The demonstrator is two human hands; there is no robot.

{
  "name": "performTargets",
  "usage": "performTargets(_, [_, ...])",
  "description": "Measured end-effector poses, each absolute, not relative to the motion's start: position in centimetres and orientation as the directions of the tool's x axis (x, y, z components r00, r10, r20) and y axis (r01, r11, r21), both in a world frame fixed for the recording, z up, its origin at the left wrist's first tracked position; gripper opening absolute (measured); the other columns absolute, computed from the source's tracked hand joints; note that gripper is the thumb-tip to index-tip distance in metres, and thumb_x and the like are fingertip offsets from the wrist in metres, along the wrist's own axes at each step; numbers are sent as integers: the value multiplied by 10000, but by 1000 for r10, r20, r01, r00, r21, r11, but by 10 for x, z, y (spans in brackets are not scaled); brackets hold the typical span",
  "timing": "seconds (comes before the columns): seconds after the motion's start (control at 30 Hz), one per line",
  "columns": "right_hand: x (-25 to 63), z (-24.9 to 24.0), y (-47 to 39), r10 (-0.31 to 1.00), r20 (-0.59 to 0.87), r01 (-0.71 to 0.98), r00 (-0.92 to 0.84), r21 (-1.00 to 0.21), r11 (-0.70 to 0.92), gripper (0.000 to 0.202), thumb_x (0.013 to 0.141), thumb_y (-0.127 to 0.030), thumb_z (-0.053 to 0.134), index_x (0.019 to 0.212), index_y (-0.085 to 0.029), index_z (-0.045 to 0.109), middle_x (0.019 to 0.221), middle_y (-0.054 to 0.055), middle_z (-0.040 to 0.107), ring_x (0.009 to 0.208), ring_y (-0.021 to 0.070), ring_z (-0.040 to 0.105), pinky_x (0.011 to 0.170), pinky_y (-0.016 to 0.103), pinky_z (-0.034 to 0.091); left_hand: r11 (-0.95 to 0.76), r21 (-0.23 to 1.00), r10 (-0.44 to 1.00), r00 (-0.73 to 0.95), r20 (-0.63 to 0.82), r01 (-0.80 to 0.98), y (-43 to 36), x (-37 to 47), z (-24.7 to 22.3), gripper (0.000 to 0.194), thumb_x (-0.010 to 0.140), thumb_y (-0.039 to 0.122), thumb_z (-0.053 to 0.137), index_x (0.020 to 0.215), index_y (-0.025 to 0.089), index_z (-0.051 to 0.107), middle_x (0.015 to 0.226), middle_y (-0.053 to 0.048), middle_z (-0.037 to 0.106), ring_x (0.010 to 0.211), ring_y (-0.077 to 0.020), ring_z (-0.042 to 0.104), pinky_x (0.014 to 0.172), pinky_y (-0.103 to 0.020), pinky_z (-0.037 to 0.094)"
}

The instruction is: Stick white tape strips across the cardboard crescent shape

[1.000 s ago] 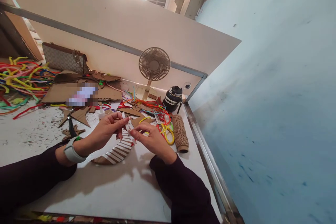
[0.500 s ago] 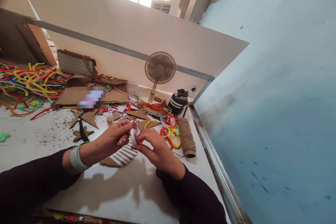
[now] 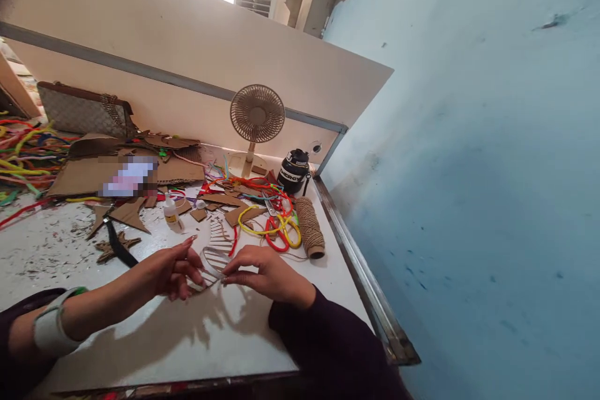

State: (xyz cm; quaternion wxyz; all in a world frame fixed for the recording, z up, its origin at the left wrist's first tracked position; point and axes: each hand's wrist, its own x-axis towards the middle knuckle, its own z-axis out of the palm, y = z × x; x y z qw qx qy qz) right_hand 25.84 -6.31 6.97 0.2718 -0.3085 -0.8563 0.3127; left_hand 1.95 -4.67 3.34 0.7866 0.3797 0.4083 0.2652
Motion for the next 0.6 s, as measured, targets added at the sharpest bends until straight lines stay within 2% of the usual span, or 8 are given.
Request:
performTargets(0.07, [261,64,-50,714,301,390,-633,-672,629,219,906,-375,596,935,-194,717,876,68,709,838,161,651,788,292,513,544,828,771,471,-429,-135,-42,5,27,482,783,633,598,751,155,657,649,-71,730,442,-136,615,421,-196,386])
performTargets(0.1, [262,61,-43,721,336,431,-605,-624,652,199,908,-355,598,931,-200,721,889,71,704,854,169,645,799,306,510,490,854,809,453,-373,-172,-40,-1,25,438,794,587,620,770,153,669,657,-69,729,461,-138,619,442,-202,405])
performTargets(0.17, [268,57,-25,734,430,593,-526,-434,679,166,907,-306,601,905,-206,734,921,87,687,886,196,619,812,343,494,392,894,878,380,-292,-217,-36,-13,24,383,768,529,681,764,146,680,659,-65,722,502,-141,621,491,-214,449])
performTargets(0.23, [275,55,-7,762,481,772,-433,-239,589,170,916,-251,577,923,-210,741,909,94,674,905,216,594,840,368,474,293,919,936,273,-221,-262,-33,-20,25,347,753,494,710,760,148,682,656,-55,712,525,-133,609,521,-212,471])
performTargets(0.3, [284,56,11,805,489,892,-335,-111,438,175,916,-249,571,948,-214,740,940,86,669,929,214,579,860,348,465,240,930,961,207,-185,-279,-31,-24,26,331,742,480,723,753,151,680,646,-45,701,525,-128,596,526,-209,477])
performTargets(0.4, [300,54,36,832,502,947,-235,-76,313,227,933,-243,521,958,-190,740,951,105,659,933,236,561,856,358,455,214,937,967,196,-163,-276,-30,-25,25,340,727,482,735,744,148,675,623,-41,684,523,-130,597,514,-209,470])
performTargets(0.5, [314,44,58,852,497,973,-166,-58,224,249,904,-161,499,974,-153,738,959,140,659,946,265,557,877,398,437,207,940,965,212,-152,-271,-30,-22,23,369,725,507,728,742,145,661,605,-41,678,521,-133,605,511,-211,467])
performTargets(0.6, [319,28,71,863,490,984,-122,-52,169,308,853,-104,506,1098,-67,689,1023,204,658,969,298,569,892,442,434,196,944,967,211,-142,-267,-30,-20,21,389,728,529,716,735,145,651,587,-44,682,491,-127,602,497,-209,460])
